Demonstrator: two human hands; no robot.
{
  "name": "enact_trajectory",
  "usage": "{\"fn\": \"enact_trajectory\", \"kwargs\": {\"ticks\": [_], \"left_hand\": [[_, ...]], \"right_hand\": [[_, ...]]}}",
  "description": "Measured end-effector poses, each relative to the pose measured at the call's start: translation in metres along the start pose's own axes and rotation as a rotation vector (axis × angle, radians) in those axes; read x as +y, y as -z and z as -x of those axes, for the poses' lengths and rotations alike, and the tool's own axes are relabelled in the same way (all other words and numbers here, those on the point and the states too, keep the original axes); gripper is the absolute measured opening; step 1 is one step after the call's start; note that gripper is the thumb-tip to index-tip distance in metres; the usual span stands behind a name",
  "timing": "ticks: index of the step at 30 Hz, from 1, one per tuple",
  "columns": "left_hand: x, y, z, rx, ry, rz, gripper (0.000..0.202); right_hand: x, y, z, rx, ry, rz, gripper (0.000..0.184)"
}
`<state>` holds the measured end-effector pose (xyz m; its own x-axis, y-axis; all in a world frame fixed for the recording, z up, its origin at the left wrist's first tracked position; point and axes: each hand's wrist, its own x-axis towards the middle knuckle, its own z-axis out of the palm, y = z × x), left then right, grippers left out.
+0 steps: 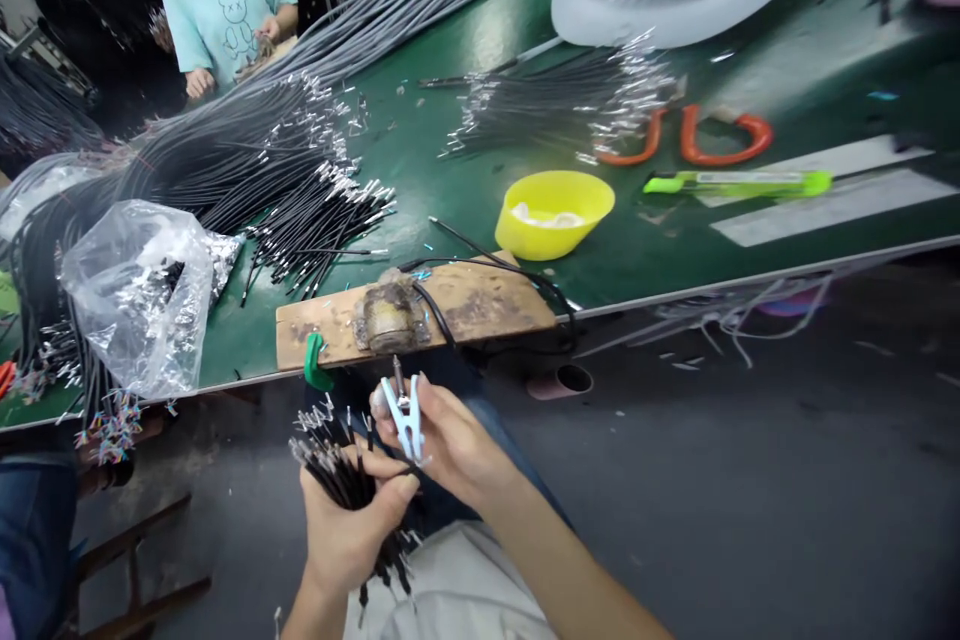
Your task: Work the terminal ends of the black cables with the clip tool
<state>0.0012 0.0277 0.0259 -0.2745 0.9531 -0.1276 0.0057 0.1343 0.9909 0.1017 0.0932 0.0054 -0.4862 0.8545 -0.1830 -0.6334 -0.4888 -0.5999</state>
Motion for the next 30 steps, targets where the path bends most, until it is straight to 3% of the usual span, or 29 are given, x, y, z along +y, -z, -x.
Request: {"fn": "enact_trajectory", "kwargs": {"ticks": [4, 9, 12, 14, 16, 21, 25, 27, 30], "left_hand": [[0.0, 0.0, 0.003, 0.023, 0.02, 0.009, 0.008], [-0.007, 0.002, 0.011, 0.058, 0.065, 0.027, 0.012], [-0.017, 0.004, 0.014, 0.084, 0.134, 0.045, 0.015], [-0.025, 0.006, 0.014, 0.106, 0.179, 0.051, 0.021], [-0.031, 0.008, 0.011, 0.133, 0.198, 0.052, 0.024], [-0.033, 0.012, 0.007, 0.095, 0.21, 0.101, 0.036], [-0.03, 0.011, 0.01, 0.013, 0.241, 0.17, 0.051], [-0.029, 0.011, 0.012, -0.011, 0.258, 0.172, 0.049], [-0.028, 0.012, 0.015, -0.034, 0.281, 0.146, 0.044]], "right_hand": [[0.007, 0.011, 0.001, 0.023, -0.033, 0.036, 0.054], [0.02, 0.033, 0.012, 0.049, 0.013, 0.097, 0.047], [0.029, 0.037, 0.029, -0.044, 0.086, 0.336, 0.048], [0.038, 0.033, 0.042, -0.173, 0.086, 0.563, 0.057], [0.049, 0.028, 0.055, -0.202, 0.068, 0.793, 0.06], [0.069, 0.026, 0.069, -0.212, 0.015, 0.97, 0.031], [0.055, 0.031, 0.063, -0.238, 0.14, 0.98, 0.024], [0.039, 0.031, 0.056, -0.174, 0.22, 1.01, 0.018], [0.017, 0.027, 0.046, 0.113, 0.42, 1.047, 0.015]]}}
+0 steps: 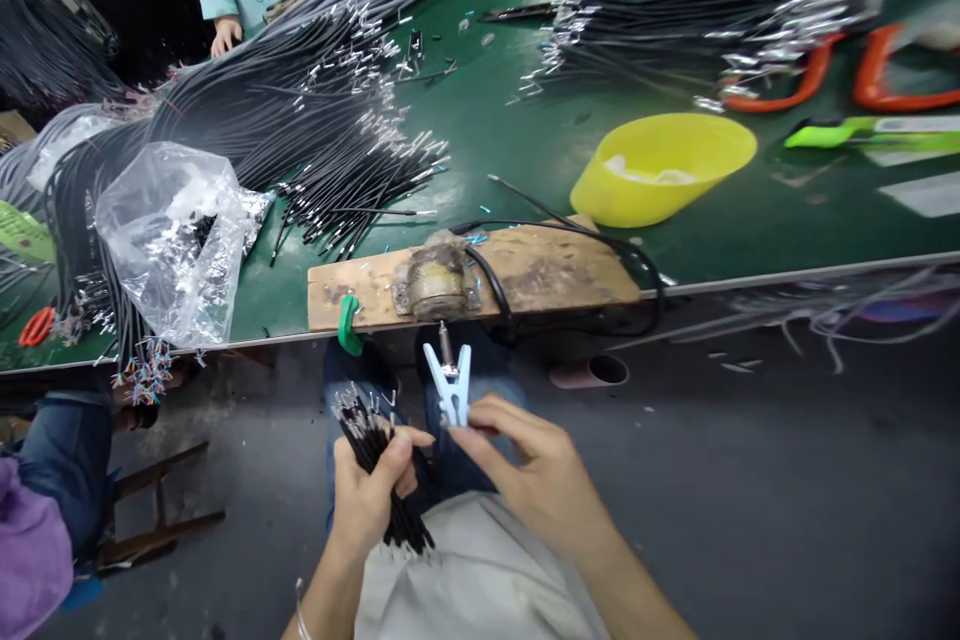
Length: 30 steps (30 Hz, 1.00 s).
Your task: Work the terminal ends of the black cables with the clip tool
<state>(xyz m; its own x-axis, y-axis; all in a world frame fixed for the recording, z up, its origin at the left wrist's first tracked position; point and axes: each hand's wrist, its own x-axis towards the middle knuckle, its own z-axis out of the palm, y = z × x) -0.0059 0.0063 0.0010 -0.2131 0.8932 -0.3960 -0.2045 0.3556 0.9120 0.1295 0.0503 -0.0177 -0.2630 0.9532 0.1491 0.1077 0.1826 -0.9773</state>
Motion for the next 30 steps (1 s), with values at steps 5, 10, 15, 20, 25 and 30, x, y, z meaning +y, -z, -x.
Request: {"fn": "enact_trajectory", "kwargs": {"ticks": [5, 10, 15, 20, 25, 30], "left_hand": [[0.002, -0.001, 0.005, 0.047, -0.014, -0.089, 0.033], [-0.001, -0.004, 0.005, 0.112, -0.022, -0.073, 0.027], [-0.01, -0.011, 0.005, 0.049, 0.034, 0.047, 0.038], [-0.008, -0.011, 0.005, -0.036, 0.089, 0.107, 0.04], [-0.002, -0.007, 0.004, -0.087, 0.179, 0.148, 0.038], [0.001, -0.011, 0.006, -0.159, 0.234, 0.174, 0.044]], "right_hand": [[-0.013, -0.005, -0.015, -0.072, 0.164, -0.033, 0.007], [-0.015, -0.019, -0.012, 0.127, 0.163, -0.028, 0.02], [-0.009, -0.028, -0.007, 0.161, -0.04, -0.329, 0.025], [0.002, -0.027, -0.006, -0.093, -0.26, -0.795, 0.029], [0.004, -0.012, -0.009, -0.079, -0.161, -0.656, 0.024], [-0.001, -0.012, -0.01, -0.068, -0.12, -0.653, 0.023]]}}
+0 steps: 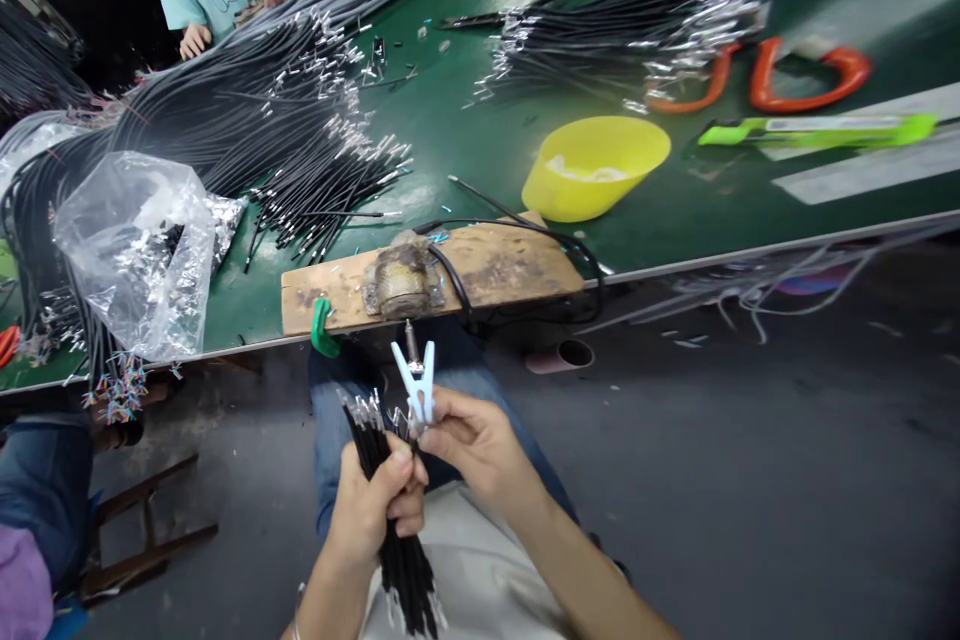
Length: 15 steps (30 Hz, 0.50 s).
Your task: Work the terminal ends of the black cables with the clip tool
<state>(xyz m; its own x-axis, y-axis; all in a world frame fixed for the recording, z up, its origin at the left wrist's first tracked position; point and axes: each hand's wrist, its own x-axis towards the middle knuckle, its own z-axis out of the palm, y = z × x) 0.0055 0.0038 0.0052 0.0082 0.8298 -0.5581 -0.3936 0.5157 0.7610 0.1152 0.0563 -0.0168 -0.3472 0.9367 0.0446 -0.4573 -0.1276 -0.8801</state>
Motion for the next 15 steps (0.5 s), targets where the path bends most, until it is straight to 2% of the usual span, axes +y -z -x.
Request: {"fn": "enact_trajectory", "kwargs": {"ticks": [3, 4, 7, 8, 9, 10, 11, 13, 15], "left_hand": [[-0.005, -0.005, -0.001, -0.007, -0.041, -0.026, 0.047], [-0.007, -0.006, -0.001, 0.002, -0.063, -0.04, 0.047], [-0.01, -0.005, -0.003, 0.015, -0.123, -0.102, 0.043], [-0.008, -0.003, -0.003, 0.011, -0.142, -0.129, 0.04], [-0.006, -0.001, -0.003, 0.004, -0.164, -0.158, 0.037], [-0.003, 0.0, -0.003, -0.001, -0.193, -0.188, 0.034], [0.001, 0.001, -0.003, -0.003, -0.228, -0.216, 0.031], [0.01, 0.002, -0.003, 0.006, -0.314, -0.263, 0.024], [0.016, 0.001, -0.003, 0.022, -0.397, -0.294, 0.017]], "right_hand": [[0.005, -0.008, 0.005, 0.115, 0.019, 0.001, 0.023], [0.006, -0.01, 0.007, 0.169, 0.077, 0.066, 0.021], [0.003, -0.01, 0.009, 0.302, 0.386, 0.36, 0.016], [0.001, -0.008, 0.009, 0.295, 0.454, 0.417, 0.015], [-0.001, -0.005, 0.008, 0.25, 0.463, 0.416, 0.015], [-0.004, -0.002, 0.006, 0.17, 0.401, 0.351, 0.016], [-0.006, 0.001, 0.004, 0.071, 0.28, 0.237, 0.019], [-0.011, 0.008, -0.001, -0.128, -0.029, -0.034, 0.03], [-0.015, 0.015, -0.007, -0.265, -0.27, -0.186, 0.039]]}}
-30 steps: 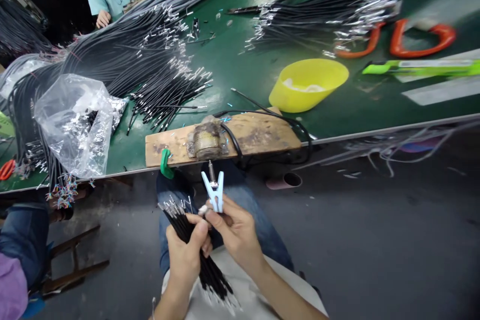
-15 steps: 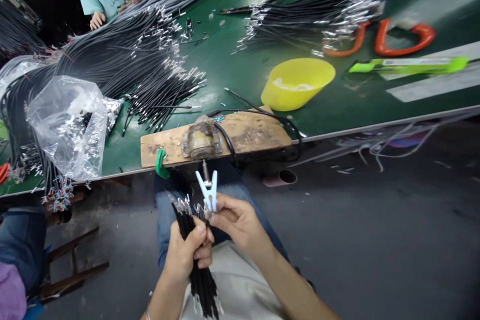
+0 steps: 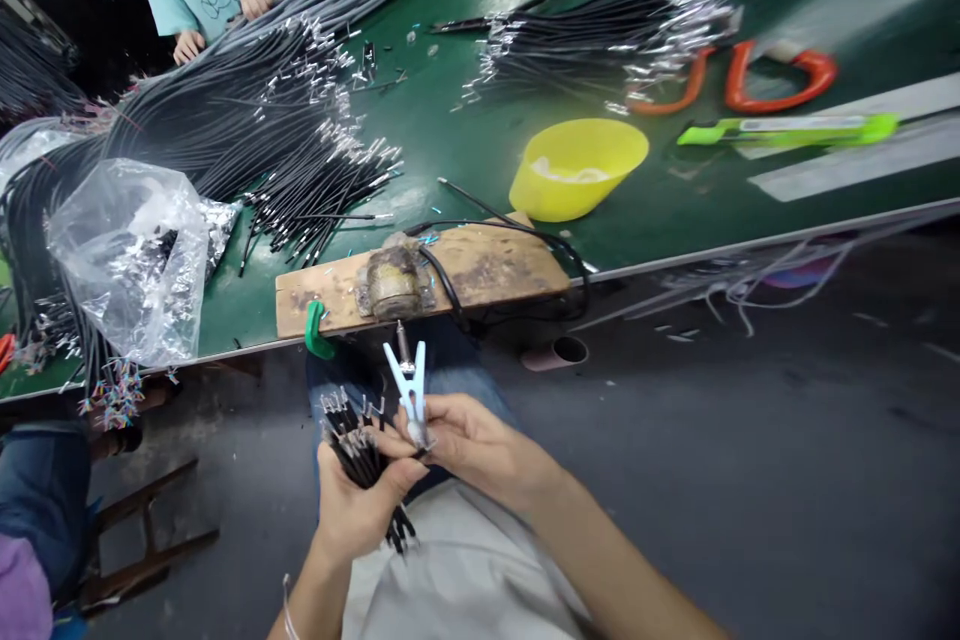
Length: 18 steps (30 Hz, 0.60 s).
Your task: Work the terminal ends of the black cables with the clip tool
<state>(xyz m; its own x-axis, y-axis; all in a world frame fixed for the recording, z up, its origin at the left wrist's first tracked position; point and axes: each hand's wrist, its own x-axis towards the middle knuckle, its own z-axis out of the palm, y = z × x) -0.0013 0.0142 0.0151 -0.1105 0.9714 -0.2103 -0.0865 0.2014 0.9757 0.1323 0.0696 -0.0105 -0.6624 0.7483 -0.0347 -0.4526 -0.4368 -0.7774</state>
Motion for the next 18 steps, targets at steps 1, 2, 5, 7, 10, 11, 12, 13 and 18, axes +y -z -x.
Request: {"fn": "enact_trajectory", "kwargs": {"ticks": [1, 2, 5, 7, 10, 11, 12, 13, 18], "left_hand": [[0.002, 0.0, -0.001, 0.013, -0.031, -0.012, 0.015], [0.003, -0.001, -0.002, 0.027, -0.057, -0.022, 0.012], [0.004, -0.002, -0.001, 0.075, -0.112, -0.047, 0.005], [0.004, -0.001, 0.0, 0.096, -0.142, -0.052, 0.004], [0.005, 0.0, 0.0, 0.113, -0.174, -0.038, 0.004], [0.006, 0.0, -0.001, 0.12, -0.181, -0.032, 0.003], [0.006, -0.001, -0.003, 0.128, -0.185, -0.027, 0.003], [0.006, -0.002, -0.005, 0.135, -0.188, -0.024, 0.003], [0.004, -0.008, -0.013, 0.148, -0.178, -0.03, 0.012]], "right_hand": [[-0.004, 0.004, -0.002, -0.028, -0.071, -0.011, 0.04], [-0.007, 0.007, -0.004, -0.024, -0.112, 0.006, 0.039], [-0.017, 0.012, -0.014, 0.088, -0.098, 0.032, 0.037], [-0.022, 0.01, -0.022, 0.135, -0.04, -0.036, 0.038], [-0.023, 0.001, -0.033, 0.121, 0.028, -0.18, 0.04], [-0.022, -0.003, -0.036, 0.123, 0.046, -0.228, 0.039], [-0.02, -0.006, -0.038, 0.13, 0.061, -0.271, 0.037], [-0.019, -0.008, -0.039, 0.14, 0.074, -0.31, 0.035], [-0.012, -0.011, -0.042, 0.128, 0.065, -0.441, 0.033]]}}
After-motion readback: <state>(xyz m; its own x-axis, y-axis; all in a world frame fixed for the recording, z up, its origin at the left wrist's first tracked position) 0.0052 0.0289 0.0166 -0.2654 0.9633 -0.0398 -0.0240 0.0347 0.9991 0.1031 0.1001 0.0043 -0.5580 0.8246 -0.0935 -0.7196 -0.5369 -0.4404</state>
